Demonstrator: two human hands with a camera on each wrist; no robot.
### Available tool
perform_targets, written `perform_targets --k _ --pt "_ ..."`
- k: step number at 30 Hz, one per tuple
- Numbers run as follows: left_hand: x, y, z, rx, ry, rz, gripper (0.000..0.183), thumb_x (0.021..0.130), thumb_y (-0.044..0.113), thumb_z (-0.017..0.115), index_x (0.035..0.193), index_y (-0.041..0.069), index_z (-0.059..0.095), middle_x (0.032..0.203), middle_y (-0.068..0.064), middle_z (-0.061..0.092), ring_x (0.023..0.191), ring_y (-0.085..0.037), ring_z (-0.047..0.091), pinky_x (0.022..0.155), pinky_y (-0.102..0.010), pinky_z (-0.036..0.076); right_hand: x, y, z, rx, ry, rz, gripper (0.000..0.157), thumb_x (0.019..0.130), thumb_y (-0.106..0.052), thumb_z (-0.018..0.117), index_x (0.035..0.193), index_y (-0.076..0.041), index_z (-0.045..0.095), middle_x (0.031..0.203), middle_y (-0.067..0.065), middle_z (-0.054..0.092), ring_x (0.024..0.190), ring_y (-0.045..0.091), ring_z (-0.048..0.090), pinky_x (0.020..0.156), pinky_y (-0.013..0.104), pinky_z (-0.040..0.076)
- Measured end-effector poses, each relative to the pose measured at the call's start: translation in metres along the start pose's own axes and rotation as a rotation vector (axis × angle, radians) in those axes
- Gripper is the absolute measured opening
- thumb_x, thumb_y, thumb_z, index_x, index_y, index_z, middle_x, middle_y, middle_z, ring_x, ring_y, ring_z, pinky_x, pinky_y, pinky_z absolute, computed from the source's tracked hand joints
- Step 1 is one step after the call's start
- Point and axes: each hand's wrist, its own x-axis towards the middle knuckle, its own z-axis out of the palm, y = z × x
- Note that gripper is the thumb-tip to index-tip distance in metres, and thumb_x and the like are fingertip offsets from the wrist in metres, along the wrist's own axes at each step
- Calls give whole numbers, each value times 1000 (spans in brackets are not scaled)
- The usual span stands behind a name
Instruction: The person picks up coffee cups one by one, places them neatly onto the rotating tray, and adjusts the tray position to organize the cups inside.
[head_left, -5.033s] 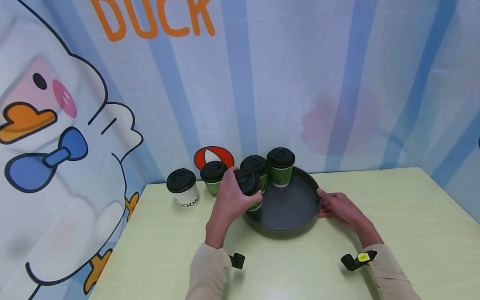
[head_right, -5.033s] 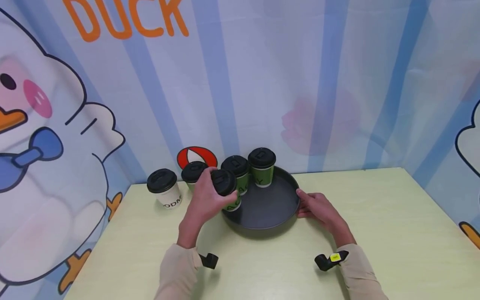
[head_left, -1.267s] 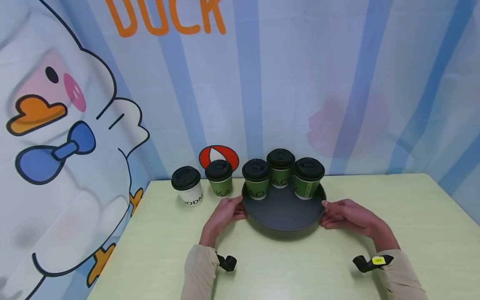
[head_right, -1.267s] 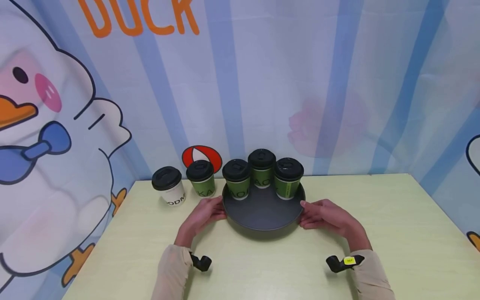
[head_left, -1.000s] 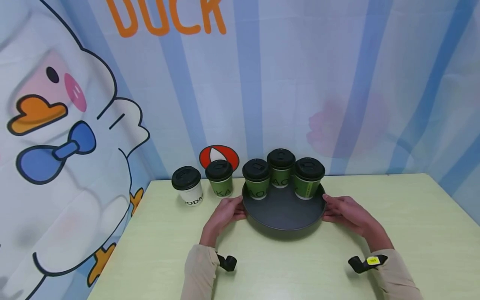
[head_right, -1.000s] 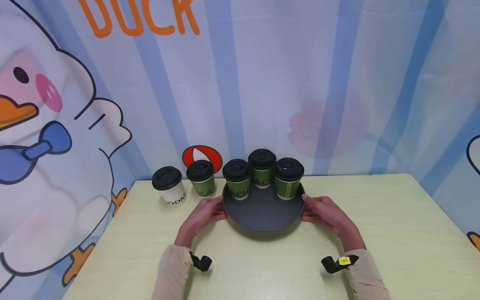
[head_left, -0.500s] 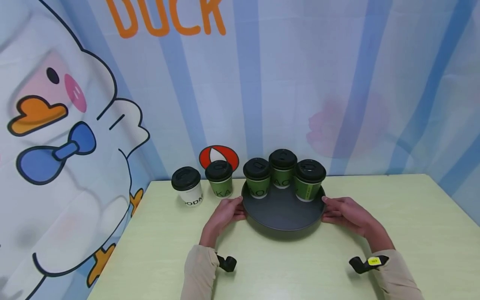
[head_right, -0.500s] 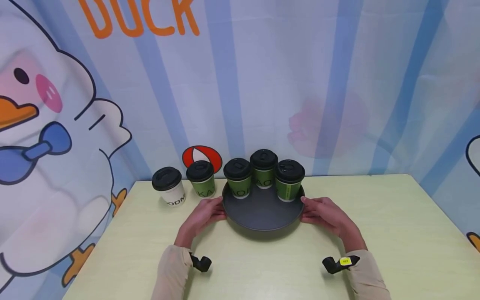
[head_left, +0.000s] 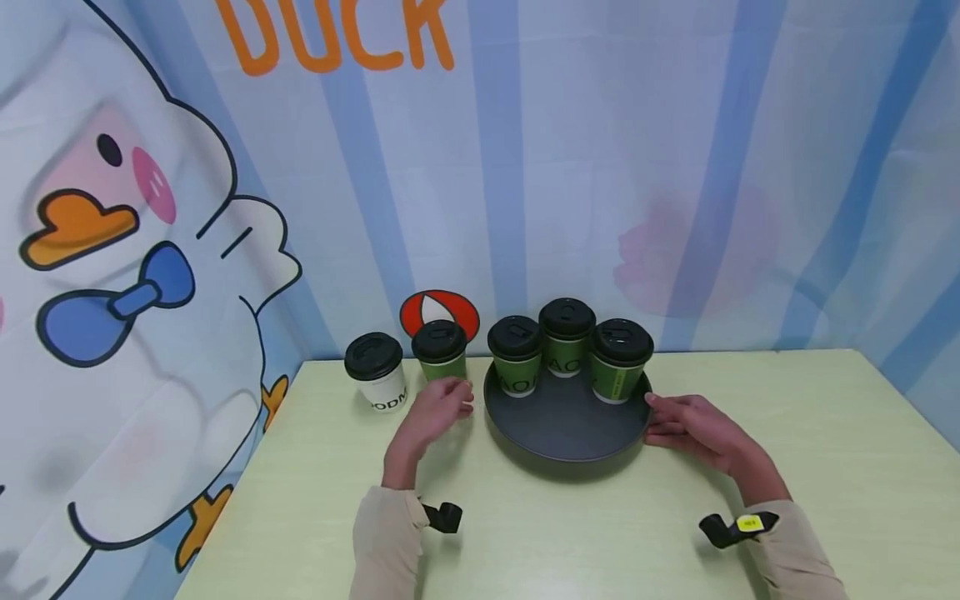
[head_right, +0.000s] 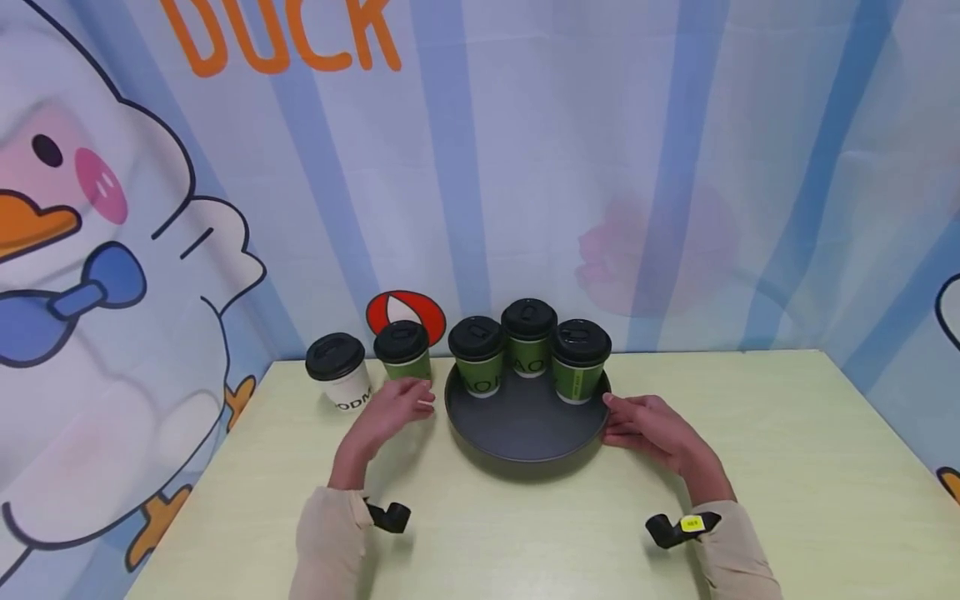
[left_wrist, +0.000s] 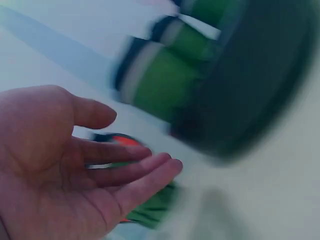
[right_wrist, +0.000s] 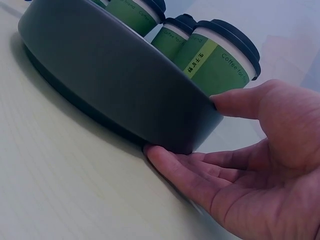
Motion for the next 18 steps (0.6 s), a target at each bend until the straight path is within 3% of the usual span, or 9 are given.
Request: perform_targets --k 5,9,13,16,18 --pt "-20 29 -34 74 208 219 40 98 37 51 121 7 62 110 -12 65 100 -24 63 89 -40 51 -1 -2 -1 -3 -9 -4 67 100 -32 49 139 17 25 117 22 56 103 25 64 94 40 48" --pt "-26 33 -55 163 453 382 39 94 40 59 119 10 64 109 -8 65 100 -22 61 88 -42 49 -2 -2 -3 -10 -9 -8 67 101 -32 49 139 17 25 117 21 57 103 23 64 94 40 48" --pt "-18 12 -70 323 629 369 63 85 45 67 136 13 49 134 -11 47 123 -29 42 98 -53 40 -2 -2 -3 -13 -13 -15 68 101 -32 49 138 19 24 112 20 59 100 23 65 92 39 50" --pt "-7 -12 -80 410 685 302 89 78 51 73 148 17 30 148 -11 27 132 -30 25 101 -57 34 -2 -2 -2 -13 -24 -21 68 101 -31 48 138 20 23 110 21 59 99 23 65 92 38 50" --pt "1 -26 -85 401 702 282 101 74 53 75 151 19 21 153 -9 20 136 -28 21 103 -58 32 -2 -2 -1 -12 -23 -21 68 101 -31 48 138 20 23 111 22 58 99 23 65 91 38 50"
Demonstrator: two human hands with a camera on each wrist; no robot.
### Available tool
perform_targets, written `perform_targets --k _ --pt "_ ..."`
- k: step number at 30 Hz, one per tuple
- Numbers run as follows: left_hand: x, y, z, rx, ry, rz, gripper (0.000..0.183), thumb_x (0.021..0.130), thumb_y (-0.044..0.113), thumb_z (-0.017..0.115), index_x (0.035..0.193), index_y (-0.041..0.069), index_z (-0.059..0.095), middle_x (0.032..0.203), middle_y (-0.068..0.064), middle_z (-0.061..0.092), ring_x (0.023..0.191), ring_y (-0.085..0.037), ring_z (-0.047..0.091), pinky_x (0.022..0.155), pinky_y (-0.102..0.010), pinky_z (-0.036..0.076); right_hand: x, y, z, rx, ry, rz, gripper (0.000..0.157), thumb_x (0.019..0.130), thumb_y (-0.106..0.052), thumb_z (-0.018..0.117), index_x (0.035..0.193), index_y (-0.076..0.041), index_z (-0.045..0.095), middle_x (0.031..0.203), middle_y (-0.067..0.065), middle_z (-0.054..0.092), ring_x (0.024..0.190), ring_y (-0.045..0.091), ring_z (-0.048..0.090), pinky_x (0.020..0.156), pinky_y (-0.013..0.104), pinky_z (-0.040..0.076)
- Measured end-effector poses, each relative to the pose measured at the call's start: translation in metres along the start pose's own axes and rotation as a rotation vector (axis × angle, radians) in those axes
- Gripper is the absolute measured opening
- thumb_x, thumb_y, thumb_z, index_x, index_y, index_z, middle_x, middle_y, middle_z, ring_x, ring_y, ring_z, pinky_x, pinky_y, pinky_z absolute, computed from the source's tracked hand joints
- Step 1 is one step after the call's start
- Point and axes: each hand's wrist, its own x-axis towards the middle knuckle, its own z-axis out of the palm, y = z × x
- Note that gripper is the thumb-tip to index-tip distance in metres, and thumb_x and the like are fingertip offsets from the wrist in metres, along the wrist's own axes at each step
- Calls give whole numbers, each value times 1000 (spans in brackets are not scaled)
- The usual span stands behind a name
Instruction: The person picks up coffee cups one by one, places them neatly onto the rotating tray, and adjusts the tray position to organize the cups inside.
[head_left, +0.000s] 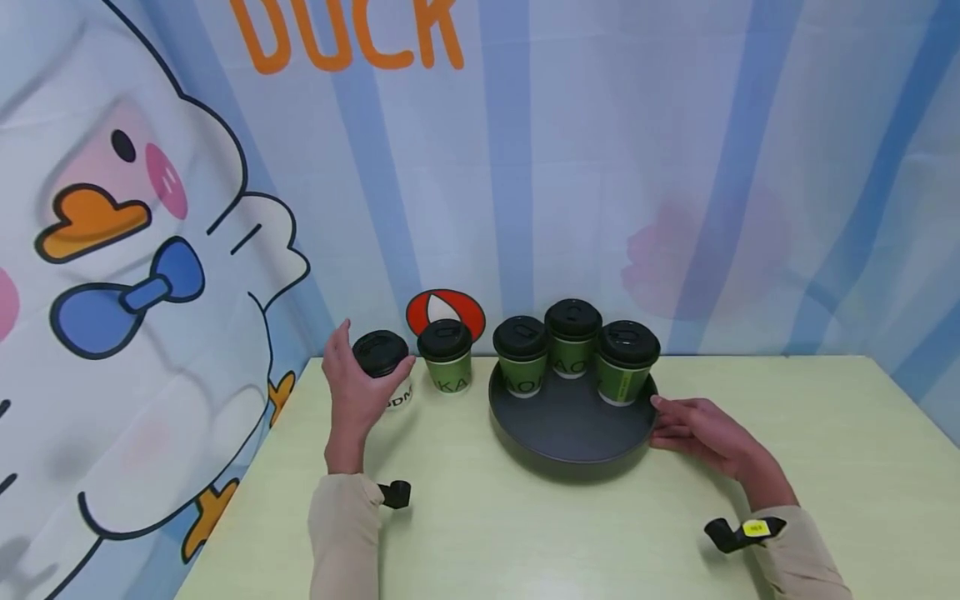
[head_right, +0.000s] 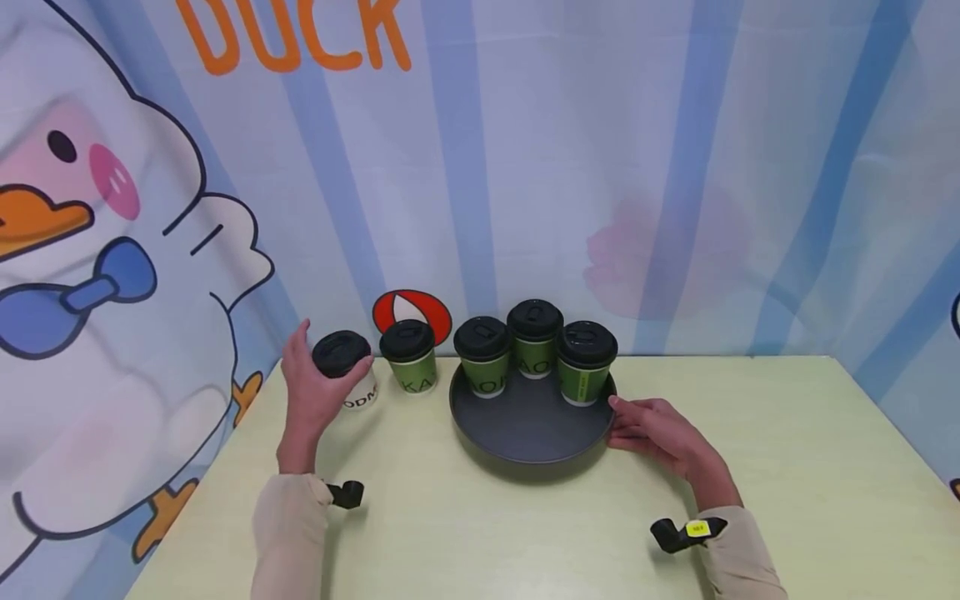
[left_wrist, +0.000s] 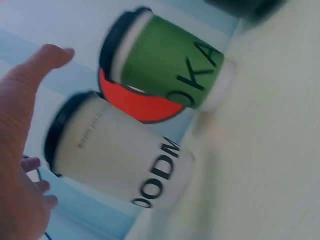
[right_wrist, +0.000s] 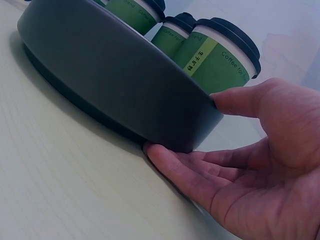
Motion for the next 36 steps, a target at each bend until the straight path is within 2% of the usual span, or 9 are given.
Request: perform_targets --k 3,7,15,20,24,29,32,36 --pt "4 -16 10 -64 20 -25 107 72 54 77 153 22 14 155 -3 16 138 -24 20 106 -57 29 -1 1 0 -5 -4 -2 69 101 -32 48 139 20 21 114 24 57 100 23 65 92 38 50" --pt "7 -29 21 -135 44 -45 109 70 53 79 153 26 13 155 -2 18 139 -23 23 107 -57 28 1 2 1 2 -7 2 70 101 -32 48 140 19 21 116 23 57 102 24 64 93 39 49" --pt "7 -41 38 -240 152 -32 94 68 44 84 143 13 38 138 -8 46 123 -22 44 102 -48 38 1 2 1 10 -1 -1 67 101 -32 48 138 19 23 112 21 58 101 25 64 92 39 50" --pt "5 -43 41 -266 193 -21 85 68 38 85 137 10 43 131 -9 52 117 -23 50 98 -46 42 -1 2 1 9 -4 -3 68 101 -31 49 138 20 23 112 21 58 101 24 64 93 39 49" --pt "3 -42 40 -274 203 -41 82 69 36 84 136 9 43 129 -10 54 114 -24 52 96 -46 44 -2 1 0 7 -5 -3 68 101 -31 48 138 20 22 112 21 57 101 25 64 93 39 49" --pt "4 -33 29 -305 213 -60 81 71 35 83 135 8 44 127 -10 55 112 -25 54 93 -47 46 -1 1 -1 7 1 -4 67 101 -31 49 137 20 25 111 21 58 101 25 64 93 39 49" --pt "7 -21 18 -335 226 -36 79 71 34 83 135 8 44 127 -8 56 111 -23 55 92 -46 47 -1 1 -1 2 8 3 67 100 -32 49 137 19 26 110 20 58 100 24 64 92 39 50" --pt "10 8 3 -391 209 21 76 73 31 82 136 11 44 128 -4 56 112 -18 54 91 -40 49 0 0 -1 -3 10 7 67 101 -32 49 138 19 26 111 20 58 100 24 64 92 39 50"
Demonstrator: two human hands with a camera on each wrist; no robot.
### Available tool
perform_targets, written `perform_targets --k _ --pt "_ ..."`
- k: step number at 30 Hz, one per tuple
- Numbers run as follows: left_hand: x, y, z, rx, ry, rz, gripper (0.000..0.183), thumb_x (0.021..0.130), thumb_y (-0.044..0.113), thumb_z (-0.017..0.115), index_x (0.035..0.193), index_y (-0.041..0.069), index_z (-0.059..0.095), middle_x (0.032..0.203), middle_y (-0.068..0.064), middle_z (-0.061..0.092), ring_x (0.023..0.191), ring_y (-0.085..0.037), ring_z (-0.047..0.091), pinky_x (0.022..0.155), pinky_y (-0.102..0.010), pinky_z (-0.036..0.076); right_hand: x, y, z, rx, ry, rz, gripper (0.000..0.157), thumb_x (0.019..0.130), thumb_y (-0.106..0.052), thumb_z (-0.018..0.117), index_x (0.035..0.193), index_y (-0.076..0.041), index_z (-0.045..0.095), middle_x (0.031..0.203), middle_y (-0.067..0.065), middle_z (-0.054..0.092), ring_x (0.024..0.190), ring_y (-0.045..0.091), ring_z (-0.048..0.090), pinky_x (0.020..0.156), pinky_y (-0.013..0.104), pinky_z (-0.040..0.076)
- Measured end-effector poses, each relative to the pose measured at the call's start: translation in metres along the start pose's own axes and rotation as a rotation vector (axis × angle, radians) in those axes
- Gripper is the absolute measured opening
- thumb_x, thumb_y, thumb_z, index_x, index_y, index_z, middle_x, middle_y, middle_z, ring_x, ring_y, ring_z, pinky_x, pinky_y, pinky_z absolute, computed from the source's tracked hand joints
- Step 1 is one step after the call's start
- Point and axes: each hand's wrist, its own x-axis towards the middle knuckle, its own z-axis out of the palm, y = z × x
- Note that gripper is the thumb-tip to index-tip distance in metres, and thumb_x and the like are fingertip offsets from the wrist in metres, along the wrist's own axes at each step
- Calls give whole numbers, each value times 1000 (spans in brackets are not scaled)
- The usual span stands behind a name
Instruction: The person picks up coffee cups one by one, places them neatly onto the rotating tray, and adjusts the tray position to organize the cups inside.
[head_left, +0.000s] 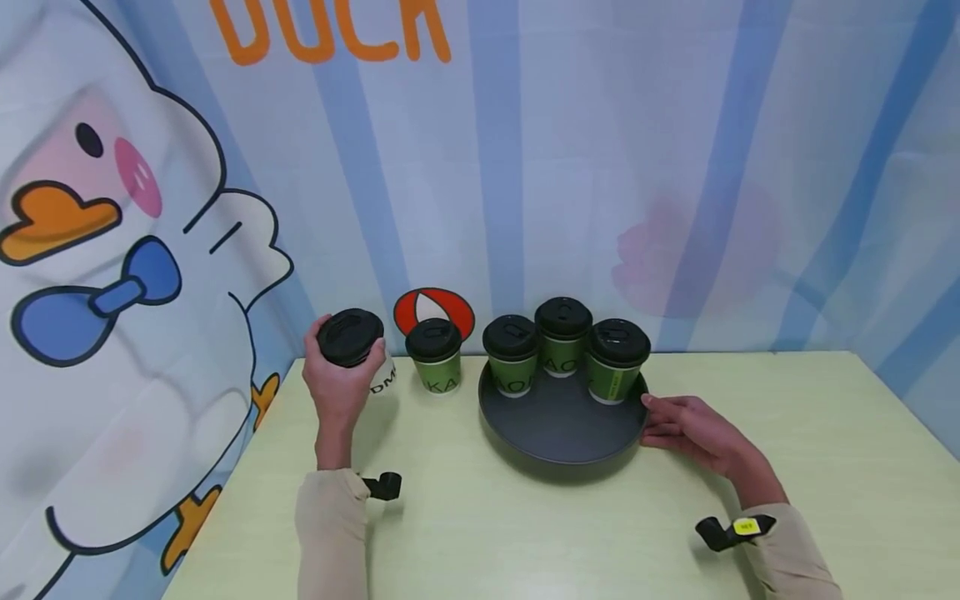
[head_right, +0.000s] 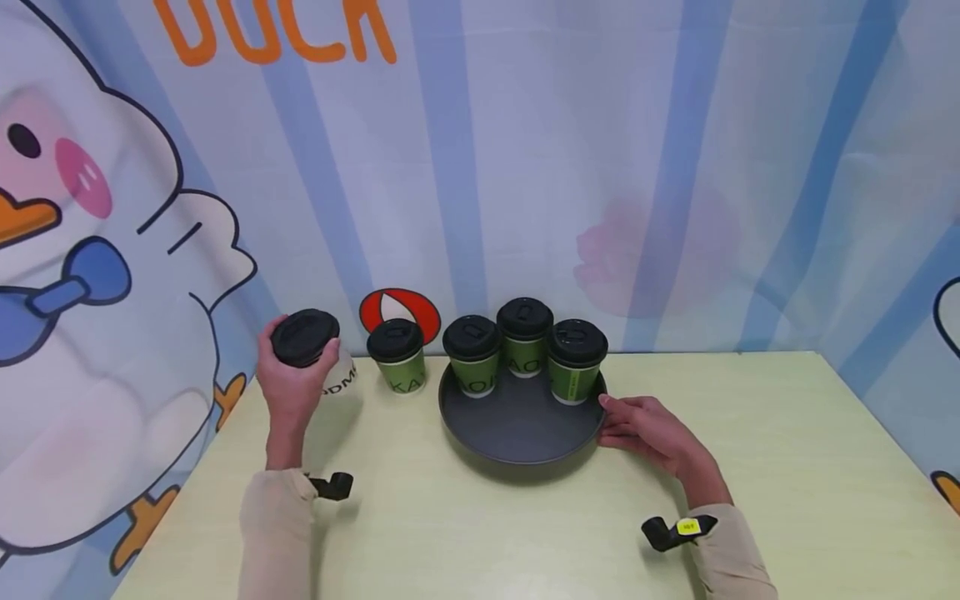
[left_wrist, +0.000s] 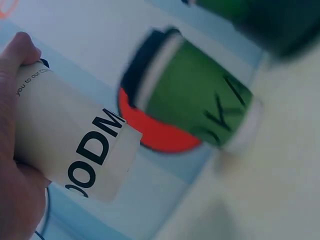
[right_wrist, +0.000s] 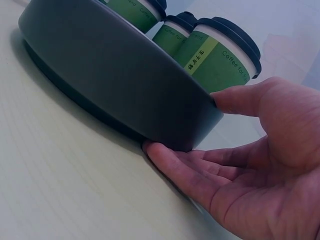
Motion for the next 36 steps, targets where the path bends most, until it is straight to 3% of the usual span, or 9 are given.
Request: perform_targets --k 3,7,10,13,20,27,32,36 --pt "1 27 2 -97 -45 49 74 75 24 81 137 11 43 129 -4 55 113 -18 54 90 -33 51 0 0 1 2 -2 -4 66 101 -31 49 137 19 26 111 20 59 100 24 64 92 39 50" --pt "-6 68 10 -252 -121 102 71 76 9 78 136 0 41 130 -12 54 114 -22 53 87 -26 51 0 0 1 5 -5 -6 66 101 -31 48 138 19 25 112 20 58 100 24 64 93 39 49" --pt "-16 97 19 -320 -173 102 69 76 4 76 134 -5 40 129 -18 53 114 -25 53 87 -26 51 0 -1 0 3 -5 -6 67 101 -31 48 138 19 24 113 21 57 101 24 64 93 40 49" --pt "-28 113 33 -342 -207 93 67 76 4 76 132 -7 41 127 -19 54 113 -25 54 87 -28 52 0 -1 -1 3 3 1 68 101 -32 48 139 19 23 116 24 56 101 24 64 93 39 49" --pt "-57 117 69 -283 -263 58 67 76 8 77 132 -3 42 124 -18 57 109 -26 57 86 -37 53 1 -1 0 2 -2 1 68 101 -32 49 138 19 25 115 23 56 101 24 64 92 39 49" --pt "-78 82 103 -247 -257 22 75 75 19 81 136 5 41 127 -13 55 111 -25 56 88 -41 52 0 0 1 3 -4 6 67 101 -32 49 138 19 25 113 22 58 101 24 64 93 39 49" --pt "-91 74 116 -197 -268 42 76 74 32 81 136 10 42 126 -4 56 109 -18 56 88 -39 52 0 -1 2 -6 0 6 67 101 -32 49 138 19 26 114 23 57 101 24 64 92 39 50" --pt "-99 72 123 -144 -266 63 79 74 38 79 136 7 42 127 -2 54 110 -17 55 88 -39 52 -1 -1 1 -10 4 3 67 101 -32 49 138 19 26 114 23 57 101 24 64 92 39 50"
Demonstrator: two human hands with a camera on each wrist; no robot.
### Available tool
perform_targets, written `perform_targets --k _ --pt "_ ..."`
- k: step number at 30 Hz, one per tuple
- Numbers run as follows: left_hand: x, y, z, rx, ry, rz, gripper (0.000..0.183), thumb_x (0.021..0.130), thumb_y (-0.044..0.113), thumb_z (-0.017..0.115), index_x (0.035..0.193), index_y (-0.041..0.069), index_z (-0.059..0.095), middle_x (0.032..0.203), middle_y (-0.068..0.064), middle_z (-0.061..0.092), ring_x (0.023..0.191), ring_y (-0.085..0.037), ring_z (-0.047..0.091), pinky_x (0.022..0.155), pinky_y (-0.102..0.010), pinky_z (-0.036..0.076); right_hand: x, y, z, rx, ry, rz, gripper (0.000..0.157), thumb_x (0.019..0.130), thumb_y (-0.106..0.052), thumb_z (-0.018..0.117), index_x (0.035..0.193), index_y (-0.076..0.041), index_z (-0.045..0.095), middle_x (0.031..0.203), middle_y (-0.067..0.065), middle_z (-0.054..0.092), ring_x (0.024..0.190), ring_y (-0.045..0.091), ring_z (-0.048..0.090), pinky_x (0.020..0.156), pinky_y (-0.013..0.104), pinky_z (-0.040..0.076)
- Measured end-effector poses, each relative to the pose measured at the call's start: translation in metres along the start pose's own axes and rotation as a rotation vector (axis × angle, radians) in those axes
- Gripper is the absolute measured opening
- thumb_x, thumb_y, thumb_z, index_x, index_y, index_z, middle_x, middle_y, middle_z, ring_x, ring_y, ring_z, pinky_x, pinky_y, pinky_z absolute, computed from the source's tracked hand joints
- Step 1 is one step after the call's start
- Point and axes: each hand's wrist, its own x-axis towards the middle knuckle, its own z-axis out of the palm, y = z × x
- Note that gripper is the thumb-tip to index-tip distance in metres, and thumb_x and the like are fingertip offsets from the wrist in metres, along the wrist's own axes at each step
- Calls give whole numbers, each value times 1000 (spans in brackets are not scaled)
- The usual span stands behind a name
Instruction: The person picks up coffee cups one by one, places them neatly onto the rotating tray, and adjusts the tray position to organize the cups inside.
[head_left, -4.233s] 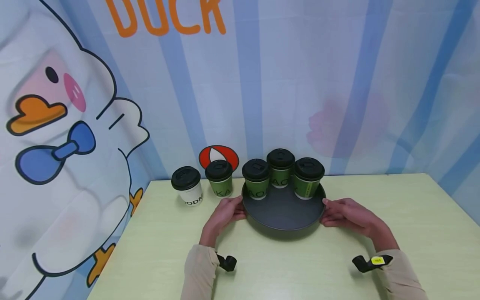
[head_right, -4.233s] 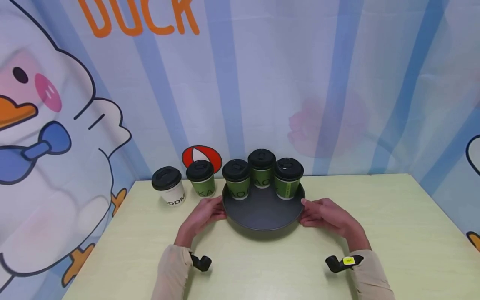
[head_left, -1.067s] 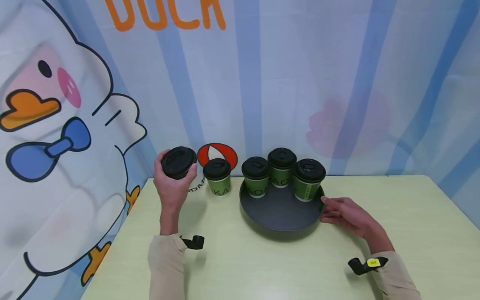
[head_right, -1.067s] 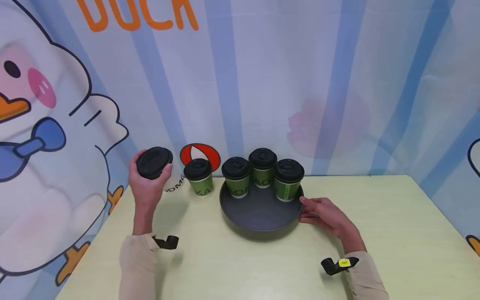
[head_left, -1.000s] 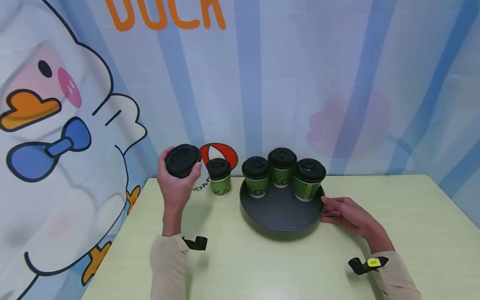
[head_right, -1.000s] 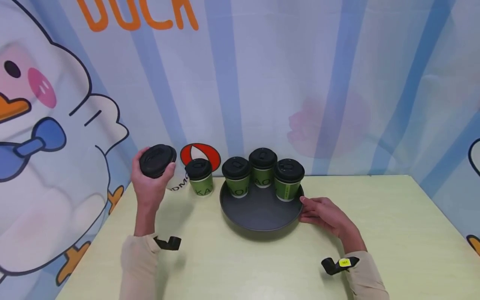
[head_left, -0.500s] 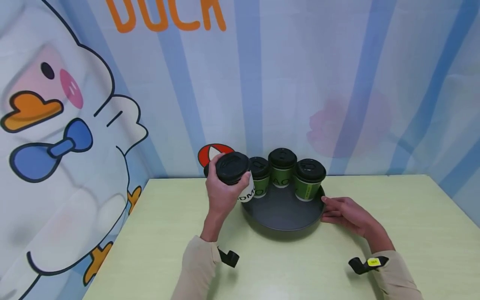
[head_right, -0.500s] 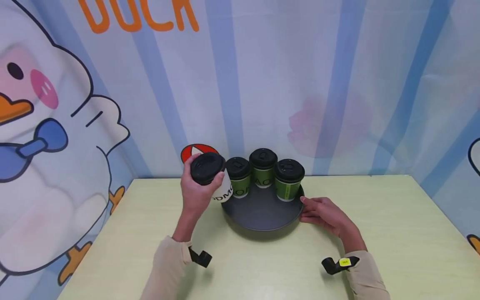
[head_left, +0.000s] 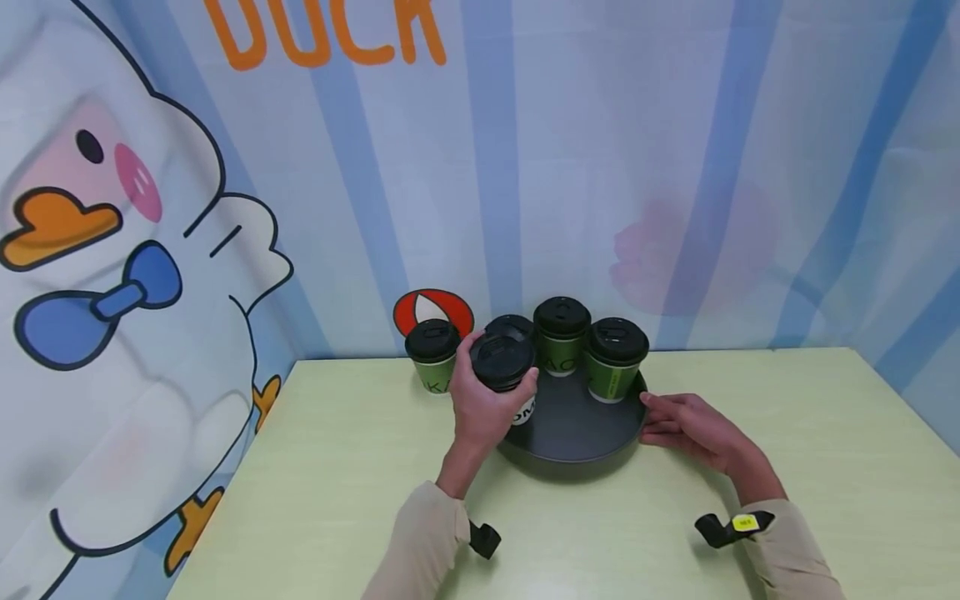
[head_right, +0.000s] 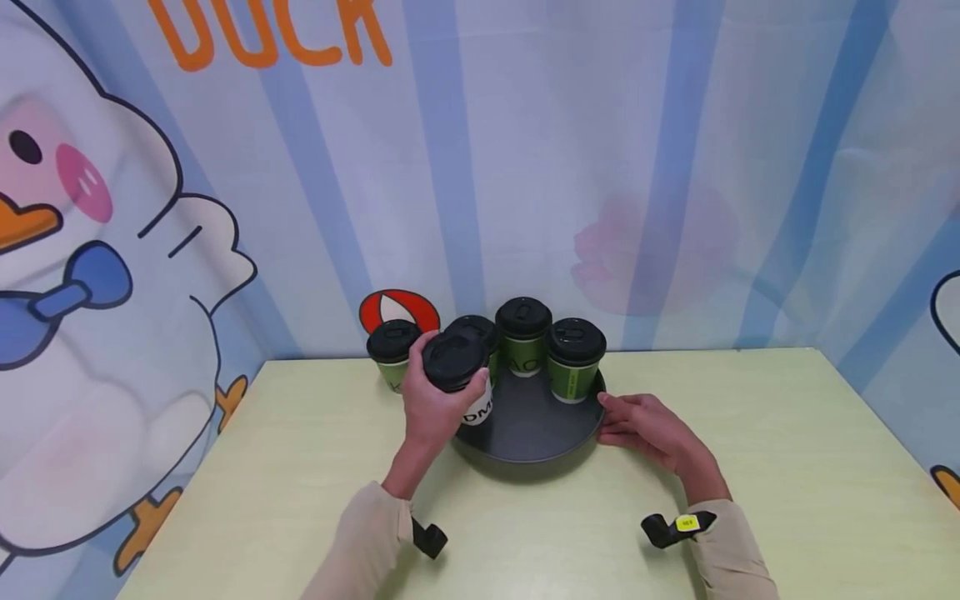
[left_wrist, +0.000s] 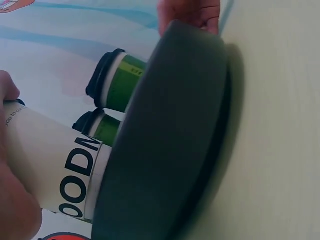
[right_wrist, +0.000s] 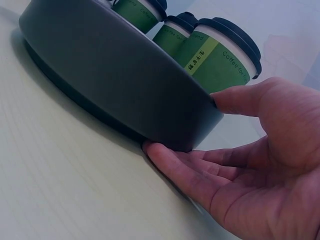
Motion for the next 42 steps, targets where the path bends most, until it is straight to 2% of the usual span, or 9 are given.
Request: perform_targets --k 3,8,16,29,34,36,37,39,42 --pt "-6 -2 4 28 10 5 80 73 40 78 135 5 42 127 -3 53 109 -17 56 88 -40 52 0 0 0 2 -2 3 68 101 -32 49 138 19 26 113 23 57 100 24 65 92 39 49" --pt "-19 -4 13 86 26 -37 81 71 44 78 136 10 42 125 -3 52 110 -16 53 89 -39 50 1 0 1 0 -5 8 68 100 -33 50 138 19 27 113 22 57 100 24 64 92 39 50" --pt "-35 -12 24 168 18 -74 84 72 48 77 136 10 39 128 -2 49 113 -17 50 92 -39 49 1 1 2 -7 -9 7 68 100 -33 50 138 19 27 114 23 57 101 25 64 92 39 49" --pt "-35 -5 22 253 14 -121 92 70 57 75 140 11 36 133 -4 43 118 -19 43 95 -42 47 2 1 0 1 -4 2 68 100 -33 51 137 19 29 110 22 59 98 24 66 91 38 51" --pt "-32 -5 15 211 66 -101 77 85 56 60 141 8 37 138 -6 41 119 -25 42 97 -46 42 1 2 0 6 -12 -2 67 100 -33 50 137 19 29 111 22 59 99 25 65 92 39 50" --pt "-26 -5 9 159 89 -152 62 93 50 51 137 7 43 134 -7 45 115 -26 45 96 -46 42 1 2 0 4 -10 -5 68 100 -34 50 137 19 29 112 23 58 100 25 65 92 39 50" --pt "-22 -6 6 130 102 -205 56 95 48 48 133 7 47 130 -7 49 111 -26 47 94 -45 42 1 2 0 4 -9 -5 68 100 -34 50 137 19 28 112 23 58 100 25 65 92 39 50" --pt "-12 -10 -3 72 80 -367 51 97 48 43 126 7 53 124 -9 54 107 -25 49 93 -44 42 1 2 0 6 -3 -6 69 100 -34 50 137 19 28 113 23 58 100 25 65 92 39 50" --pt "0 -22 -17 -40 -20 -637 48 98 45 42 118 4 58 114 -11 58 96 -23 55 86 -38 47 1 1 0 6 2 -6 69 100 -35 50 138 19 28 113 23 59 99 25 65 91 39 50"
